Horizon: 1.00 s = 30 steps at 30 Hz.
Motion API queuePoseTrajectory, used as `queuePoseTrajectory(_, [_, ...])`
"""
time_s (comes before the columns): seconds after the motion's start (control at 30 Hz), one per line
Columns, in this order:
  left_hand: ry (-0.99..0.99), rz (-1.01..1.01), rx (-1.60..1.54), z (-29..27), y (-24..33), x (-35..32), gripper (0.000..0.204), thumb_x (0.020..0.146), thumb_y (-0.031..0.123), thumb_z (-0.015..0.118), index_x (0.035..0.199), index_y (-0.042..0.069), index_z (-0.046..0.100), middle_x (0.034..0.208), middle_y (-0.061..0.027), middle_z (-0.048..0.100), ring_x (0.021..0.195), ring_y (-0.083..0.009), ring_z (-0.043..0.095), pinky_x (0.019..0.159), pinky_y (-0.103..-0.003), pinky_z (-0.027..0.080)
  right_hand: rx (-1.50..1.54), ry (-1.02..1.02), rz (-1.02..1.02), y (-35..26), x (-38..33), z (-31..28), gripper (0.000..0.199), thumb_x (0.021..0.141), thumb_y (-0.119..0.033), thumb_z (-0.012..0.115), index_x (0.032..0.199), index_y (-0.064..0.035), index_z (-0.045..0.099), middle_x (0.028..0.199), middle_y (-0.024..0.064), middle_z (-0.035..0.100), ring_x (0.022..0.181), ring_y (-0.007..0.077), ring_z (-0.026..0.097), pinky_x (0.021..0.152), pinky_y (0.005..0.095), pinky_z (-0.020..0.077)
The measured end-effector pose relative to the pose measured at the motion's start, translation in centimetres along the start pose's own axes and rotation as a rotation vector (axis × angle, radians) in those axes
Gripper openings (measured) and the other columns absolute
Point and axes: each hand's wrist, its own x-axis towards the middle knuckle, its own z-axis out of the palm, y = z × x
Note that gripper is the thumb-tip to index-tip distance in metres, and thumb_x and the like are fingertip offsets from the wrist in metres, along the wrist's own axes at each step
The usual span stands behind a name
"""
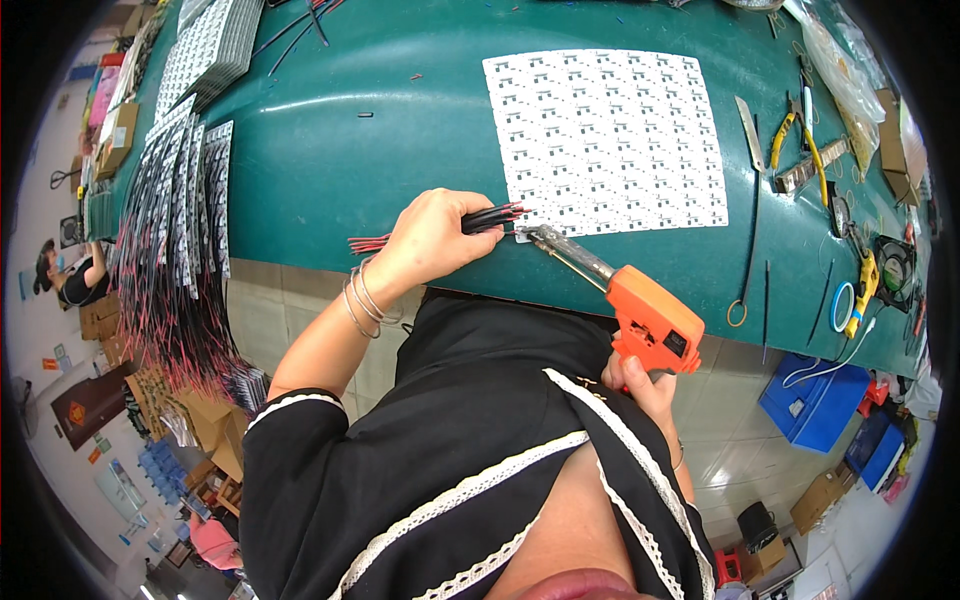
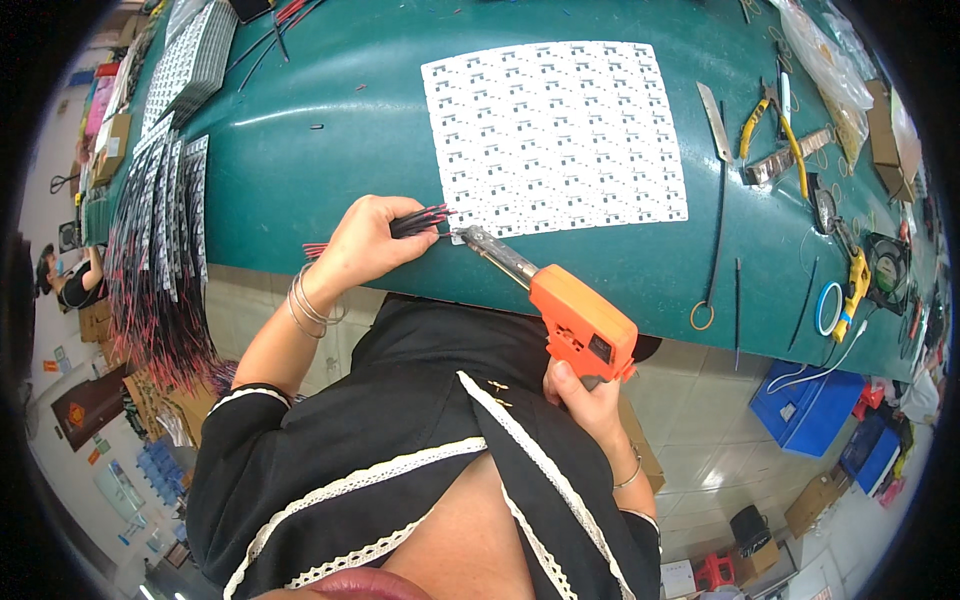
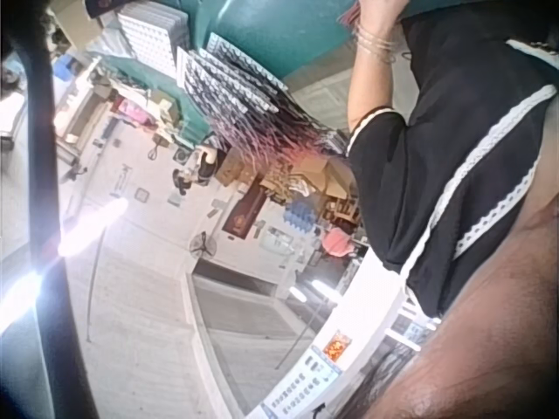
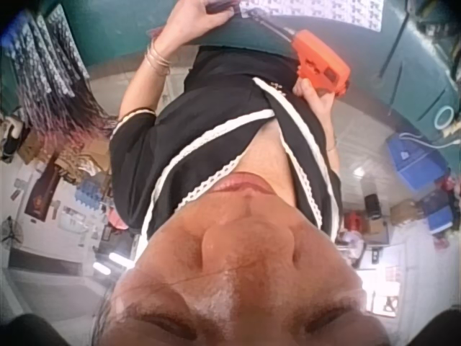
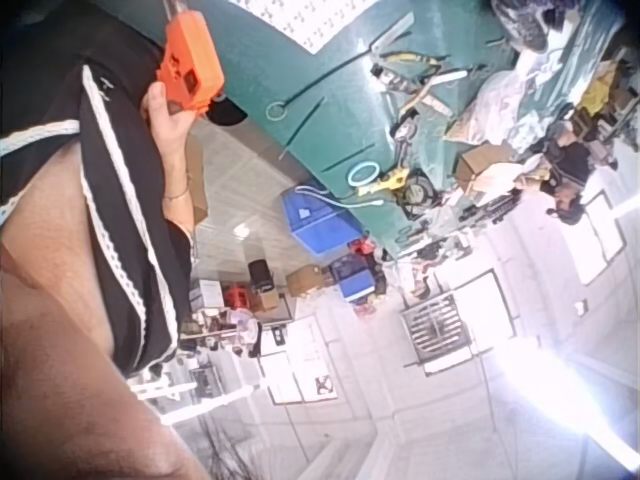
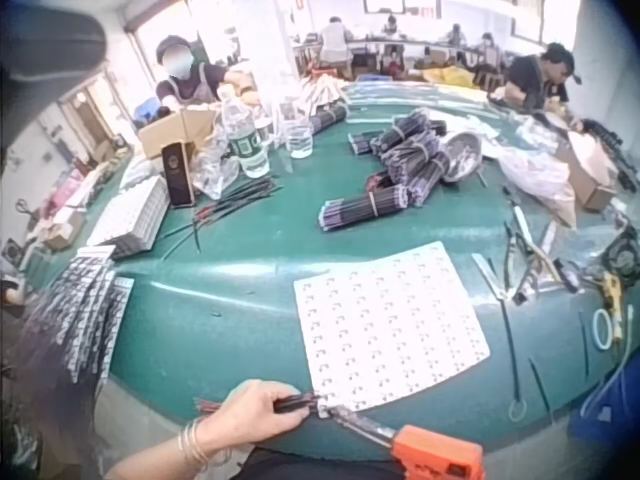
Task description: The person solders wires onto a circuit board using a soldering iron, places the assembled board onto a stack to the side, and then solders wires onto a new circuit board.
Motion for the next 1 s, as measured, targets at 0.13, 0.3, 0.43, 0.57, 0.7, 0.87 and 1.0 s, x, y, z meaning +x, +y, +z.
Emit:
queuePoseTrajectory(0.13, [0.016,-0.009,-0.005,0.0,0.1,0.1,0.017,0.070,0.013,0.063,0.077,-0.002,0.061,0.056,-0.0080,0.053,0.051,-0.0098,0.045,0.051,-0.027,0.039,0.003,0.004,0.004,-0.2,-0.1,0.0,0.027,0.085,-0.018,0.054,0.097,0.0032,0.044,0.057,0.0028,0.043,0.045,0.0099,0.042,0.041,0.0231,0.0366])
queuePoseTrajectory(0.3, [0.019,-0.006,0.001,0.1,0.1,0.1,0.017,0.070,0.013,0.063,0.077,-0.003,0.061,0.056,-0.0092,0.053,0.050,-0.0106,0.045,0.051,-0.028,0.039,0.009,-0.008,0.020,0.1,0.0,-0.2,0.026,0.085,-0.019,0.054,0.096,0.0026,0.044,0.058,0.0031,0.044,0.045,0.0101,0.042,0.041,0.0234,0.0366])
queuePoseTrajectory(0.43, [0.030,0.004,0.025,0.2,0.3,0.1,0.017,0.069,0.013,0.063,0.076,-0.003,0.060,0.056,-0.0107,0.052,0.049,-0.0122,0.045,0.050,-0.028,0.039,-0.027,-0.021,0.025,0.2,-0.1,-0.4,0.026,0.085,-0.019,0.054,0.096,0.0024,0.044,0.058,0.0034,0.044,0.045,0.0102,0.043,0.041,0.0232,0.0368])
queuePoseTrajectory(0.57, [0.035,0.011,0.025,0.2,0.2,0.1,0.017,0.069,0.013,0.063,0.076,-0.003,0.060,0.057,-0.0115,0.052,0.049,-0.0132,0.045,0.050,-0.029,0.039,-0.053,-0.021,0.015,0.0,-0.2,-0.4,0.026,0.085,-0.019,0.054,0.096,0.0026,0.044,0.058,0.0034,0.044,0.045,0.0103,0.043,0.041,0.0233,0.0373])
queuePoseTrajectory(0.7, [0.038,0.023,0.036,0.2,0.1,0.0,0.017,0.069,0.013,0.063,0.076,-0.003,0.060,0.057,-0.0118,0.052,0.049,-0.0136,0.046,0.050,-0.029,0.039,0.014,0.010,0.003,-0.5,-0.2,-0.3,0.032,0.085,-0.021,0.053,0.102,0.0050,0.044,0.057,0.0039,0.045,0.044,0.0107,0.043,0.042,0.0238,0.0378])
queuePoseTrajectory(0.87, [0.035,0.025,0.037,0.1,0.1,0.0,0.019,0.070,0.014,0.064,0.076,-0.003,0.060,0.058,-0.0123,0.053,0.051,-0.0142,0.047,0.051,-0.030,0.040,0.069,0.008,-0.008,-0.9,0.4,-0.2,0.037,0.084,-0.021,0.053,0.107,0.0072,0.043,0.056,0.0040,0.045,0.043,0.0107,0.042,0.042,0.0239,0.0372])
queuePoseTrajectory(1.0, [-0.033,0.103,0.123,-0.7,-0.2,0.2,0.018,0.075,0.014,0.062,0.082,-0.003,0.058,0.063,-0.0102,0.056,0.053,-0.0137,0.050,0.053,-0.028,0.041,0.070,0.024,-0.016,-1.1,0.8,-0.2,0.037,0.084,-0.019,0.053,0.107,0.0073,0.043,0.055,0.0038,0.045,0.042,0.0105,0.041,0.042,0.0237,0.0367])
